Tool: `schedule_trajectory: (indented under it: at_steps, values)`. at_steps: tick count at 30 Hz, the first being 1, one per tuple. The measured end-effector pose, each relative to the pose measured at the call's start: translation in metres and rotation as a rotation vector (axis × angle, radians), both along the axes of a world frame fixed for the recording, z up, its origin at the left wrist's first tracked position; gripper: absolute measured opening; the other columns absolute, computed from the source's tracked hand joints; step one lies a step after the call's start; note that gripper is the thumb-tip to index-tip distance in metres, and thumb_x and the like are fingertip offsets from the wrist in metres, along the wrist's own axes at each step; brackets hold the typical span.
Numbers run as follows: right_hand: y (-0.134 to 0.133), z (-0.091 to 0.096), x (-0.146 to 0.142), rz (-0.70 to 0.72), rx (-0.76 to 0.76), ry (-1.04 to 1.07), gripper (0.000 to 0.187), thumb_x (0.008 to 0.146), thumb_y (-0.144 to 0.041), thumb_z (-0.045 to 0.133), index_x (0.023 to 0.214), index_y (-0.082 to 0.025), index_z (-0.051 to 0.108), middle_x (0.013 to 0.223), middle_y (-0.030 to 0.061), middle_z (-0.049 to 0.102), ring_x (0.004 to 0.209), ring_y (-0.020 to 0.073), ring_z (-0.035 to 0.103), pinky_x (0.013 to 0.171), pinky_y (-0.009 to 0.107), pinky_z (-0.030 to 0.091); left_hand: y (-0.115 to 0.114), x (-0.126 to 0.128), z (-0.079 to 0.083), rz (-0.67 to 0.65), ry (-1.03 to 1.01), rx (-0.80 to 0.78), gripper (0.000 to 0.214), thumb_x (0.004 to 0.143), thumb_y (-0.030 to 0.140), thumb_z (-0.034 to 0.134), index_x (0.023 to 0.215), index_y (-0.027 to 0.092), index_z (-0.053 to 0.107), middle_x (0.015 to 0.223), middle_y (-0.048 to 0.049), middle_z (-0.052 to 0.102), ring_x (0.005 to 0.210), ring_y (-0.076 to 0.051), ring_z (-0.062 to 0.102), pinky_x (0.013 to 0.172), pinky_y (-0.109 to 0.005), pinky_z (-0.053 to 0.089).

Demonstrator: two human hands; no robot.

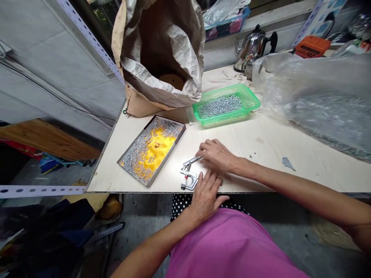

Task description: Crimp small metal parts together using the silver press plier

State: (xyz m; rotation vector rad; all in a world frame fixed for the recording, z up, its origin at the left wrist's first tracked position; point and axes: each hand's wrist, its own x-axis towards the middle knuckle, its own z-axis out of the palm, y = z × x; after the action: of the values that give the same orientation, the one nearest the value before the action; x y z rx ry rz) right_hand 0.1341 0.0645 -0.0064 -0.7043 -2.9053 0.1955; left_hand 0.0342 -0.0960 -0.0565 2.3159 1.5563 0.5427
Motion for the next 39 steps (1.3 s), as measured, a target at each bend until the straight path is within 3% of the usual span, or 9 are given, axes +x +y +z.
schedule_trajectory:
  at_steps: [5,9,14,16,19,22,25,33,39]
  values:
    - [-0.046,0.0,-0.045,0.479,0.038,-0.012,0.007,0.086,-0.025,0.067,0.08,-0.023,0.07,0.096,0.0057,0.062,0.102,0.0244,0.046,0.075,0.036,0.032,-0.007,-0.001,-0.014,0.062,0.021,-0.082,0.057,0.088,0.052,0.058,0.13,0.014,0.055,0.125,-0.0186,0.063,0.12,-0.037,0.057,0.102,-0.052,0.046]
    - [-0.05,-0.01,-0.067,0.573,0.101,-0.022,0.01,0.084,-0.021,0.068,0.074,-0.021,0.068,0.09,0.006,0.062,0.094,0.0232,0.047,0.075,0.036,0.032,-0.014,-0.001,-0.009,0.009,0.034,-0.057,0.06,0.088,0.052,0.06,0.136,0.017,0.049,0.131,-0.0158,0.06,0.12,-0.034,0.056,0.1,-0.047,0.048]
    - [-0.045,-0.019,-0.075,0.636,0.109,-0.051,0.008,0.086,-0.014,0.06,0.079,-0.015,0.065,0.084,0.0077,0.061,0.09,0.0225,0.048,0.077,0.036,0.032,-0.03,-0.014,0.016,-0.288,-0.066,0.286,0.023,0.093,0.035,0.057,0.105,0.017,0.063,0.092,-0.0062,0.071,0.089,-0.016,0.067,0.083,-0.026,0.052]
    - [-0.043,-0.023,-0.076,0.62,0.046,-0.025,0.005,0.085,-0.014,0.059,0.081,-0.014,0.063,0.085,0.0075,0.061,0.088,0.0219,0.049,0.076,0.036,0.033,-0.031,-0.037,0.031,-0.279,-0.115,0.468,0.01,0.092,0.025,0.058,0.095,0.017,0.064,0.076,-0.0034,0.069,0.075,-0.013,0.064,0.074,-0.024,0.051]
    - [-0.039,-0.023,-0.077,0.517,-0.121,0.13,0.008,0.09,-0.018,0.052,0.086,-0.016,0.058,0.086,0.0064,0.062,0.082,0.0199,0.05,0.074,0.034,0.036,-0.019,-0.09,0.055,0.096,-0.073,0.547,0.012,0.091,0.012,0.053,0.093,0.017,0.064,0.074,-0.0037,0.066,0.071,-0.015,0.06,0.066,-0.027,0.048]
    - [-0.028,-0.005,-0.076,0.348,-0.201,0.412,0.014,0.094,-0.019,0.043,0.09,-0.017,0.057,0.084,0.0058,0.062,0.077,0.0182,0.052,0.071,0.031,0.039,0.008,-0.147,0.07,0.518,0.147,0.389,0.017,0.096,0.02,0.049,0.097,0.017,0.066,0.086,-0.0062,0.067,0.084,-0.018,0.059,0.077,-0.031,0.047]
    - [0.002,0.029,-0.065,0.174,-0.128,0.676,0.015,0.094,-0.016,0.043,0.095,-0.017,0.058,0.084,0.0052,0.063,0.075,0.0167,0.056,0.07,0.029,0.043,0.035,-0.186,0.068,0.667,0.347,0.163,0.021,0.096,0.025,0.05,0.094,0.018,0.07,0.091,-0.0072,0.065,0.093,-0.022,0.056,0.081,-0.032,0.046]
    - [0.101,0.078,-0.002,-0.483,0.315,0.432,0.024,0.09,-0.025,0.053,0.11,-0.017,0.064,0.1,0.0128,0.063,0.086,0.0264,0.059,0.071,0.037,0.045,0.066,-0.206,0.046,0.663,0.605,-0.165,0.028,0.096,0.024,0.045,0.092,0.013,0.07,0.106,-0.0132,0.062,0.108,-0.027,0.051,0.08,-0.034,0.044]
    - [0.01,0.029,0.022,-0.183,-0.098,0.266,0.022,0.096,-0.028,0.049,0.106,-0.019,0.066,0.098,0.0077,0.065,0.083,0.02,0.063,0.071,0.031,0.048,0.068,-0.212,0.05,0.565,0.609,-0.23,0.03,0.092,0.014,0.04,0.089,0.012,0.07,0.102,-0.0153,0.063,0.107,-0.029,0.052,0.08,-0.035,0.044]
